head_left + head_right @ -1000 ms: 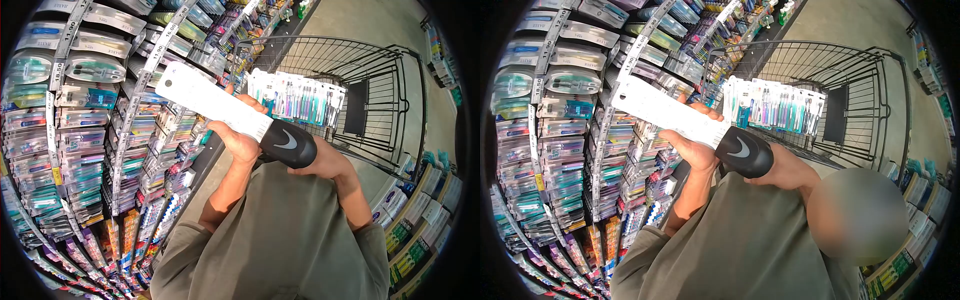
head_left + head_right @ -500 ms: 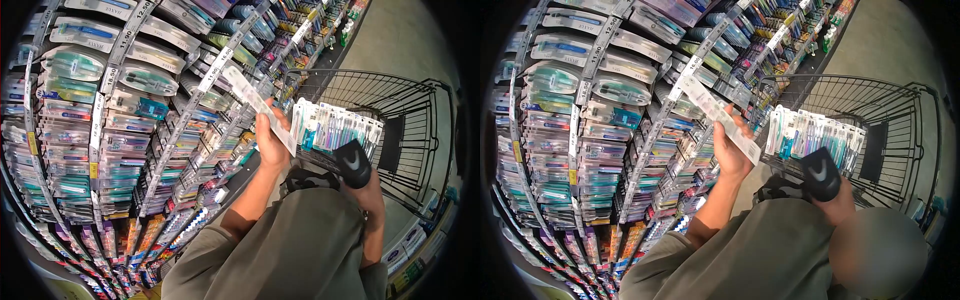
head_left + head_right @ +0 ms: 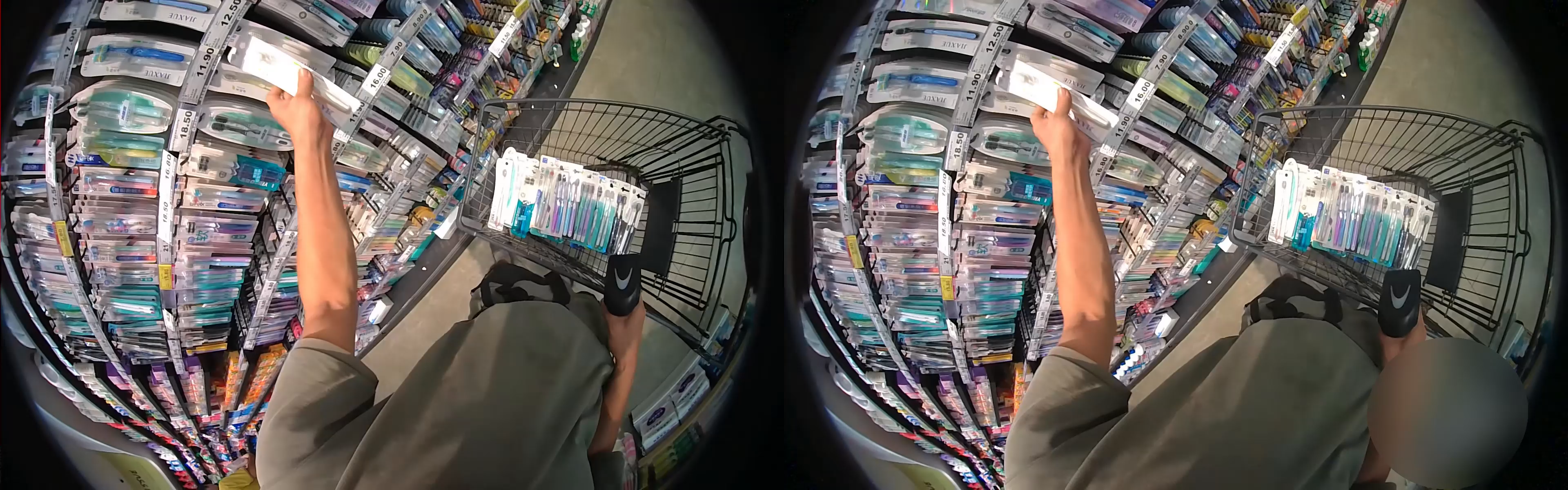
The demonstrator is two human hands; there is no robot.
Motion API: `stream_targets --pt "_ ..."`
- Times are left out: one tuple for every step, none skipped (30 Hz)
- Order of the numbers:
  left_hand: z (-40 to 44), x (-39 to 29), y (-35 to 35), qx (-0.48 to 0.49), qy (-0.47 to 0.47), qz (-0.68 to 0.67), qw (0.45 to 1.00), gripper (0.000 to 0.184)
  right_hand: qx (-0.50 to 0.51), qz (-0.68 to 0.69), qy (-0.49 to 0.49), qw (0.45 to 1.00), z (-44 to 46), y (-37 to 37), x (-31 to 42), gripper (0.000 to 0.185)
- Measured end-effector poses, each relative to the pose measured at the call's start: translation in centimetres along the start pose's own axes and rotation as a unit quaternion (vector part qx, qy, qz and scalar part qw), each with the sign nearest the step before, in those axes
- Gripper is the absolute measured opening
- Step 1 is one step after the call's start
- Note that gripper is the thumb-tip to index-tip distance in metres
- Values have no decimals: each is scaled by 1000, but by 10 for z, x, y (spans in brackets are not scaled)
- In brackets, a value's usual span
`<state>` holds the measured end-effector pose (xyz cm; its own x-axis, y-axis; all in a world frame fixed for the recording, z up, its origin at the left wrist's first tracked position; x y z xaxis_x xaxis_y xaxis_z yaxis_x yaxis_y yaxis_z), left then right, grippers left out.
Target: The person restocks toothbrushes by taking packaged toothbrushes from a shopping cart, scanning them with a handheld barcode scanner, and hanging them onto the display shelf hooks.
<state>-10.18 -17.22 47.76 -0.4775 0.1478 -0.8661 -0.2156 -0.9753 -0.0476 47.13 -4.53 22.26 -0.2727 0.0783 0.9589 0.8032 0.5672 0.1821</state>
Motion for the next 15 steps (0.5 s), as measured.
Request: stream_targets --pt "9 0 -1 4 -32 -2 999 24 -2 15 -5 1000 0 -2 -1 45" --pt "18 0 -1 6 -33 -1 999 24 -4 30 -10 999 1 -3 -1 44" --pt "27 0 -1 15 -42 4 999 25 -5 32 -11 999 2 -4 -1 44" --pt "32 -3 -3 24 -52 10 998 25 -1 37 -15 999 3 -6 -2 42" --pt "36 -4 -4 25 -51 10 998 25 4 41 -19 999 4 -7 -2 41" --pt "41 -5 -4 17 -46 14 999 25 4 42 -20 999 5 -8 -1 41" --pt "43 -8 -5 7 -42 19 999 26 6 42 -20 999 7 -9 1 40" --pt "44 -11 -7 8 -45 23 999 29 8 41 -20 999 8 -9 3 38" --pt "44 -14 -8 8 -45 23 999 29 9 41 -20 999 9 -10 5 38" --pt "44 -16 -8 -2 -43 38 998 33 6 41 -16 999 9 -10 7 37" --pt "43 -19 -9 -12 -41 54 998 37 4 41 -12 999 9 -10 7 36" --pt "41 -20 -9 -13 -40 54 998 37 5 41 -13 999 10 -9 6 36" --pt "41 -21 -10 -5 -48 51 998 40 3 46 -13 999 10 -9 4 36" --pt "40 -23 -10 2 -56 49 997 44 1 51 -13 999 10 -9 2 35" --pt "39 -23 -11 2 -56 49 997 44 2 51 -14 999 11 -9 0 35"
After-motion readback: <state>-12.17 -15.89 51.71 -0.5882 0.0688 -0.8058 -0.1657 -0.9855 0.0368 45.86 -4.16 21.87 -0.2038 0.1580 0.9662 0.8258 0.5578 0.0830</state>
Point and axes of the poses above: each hand's wrist, its own z-axis towards the middle knuckle, its own y-axis out of the back of the hand, x = y × z, the point moved 5 cm from there along z, towards the middle knuckle, and after that the axes turned 5 degrees about z, right-handed, at the moved point
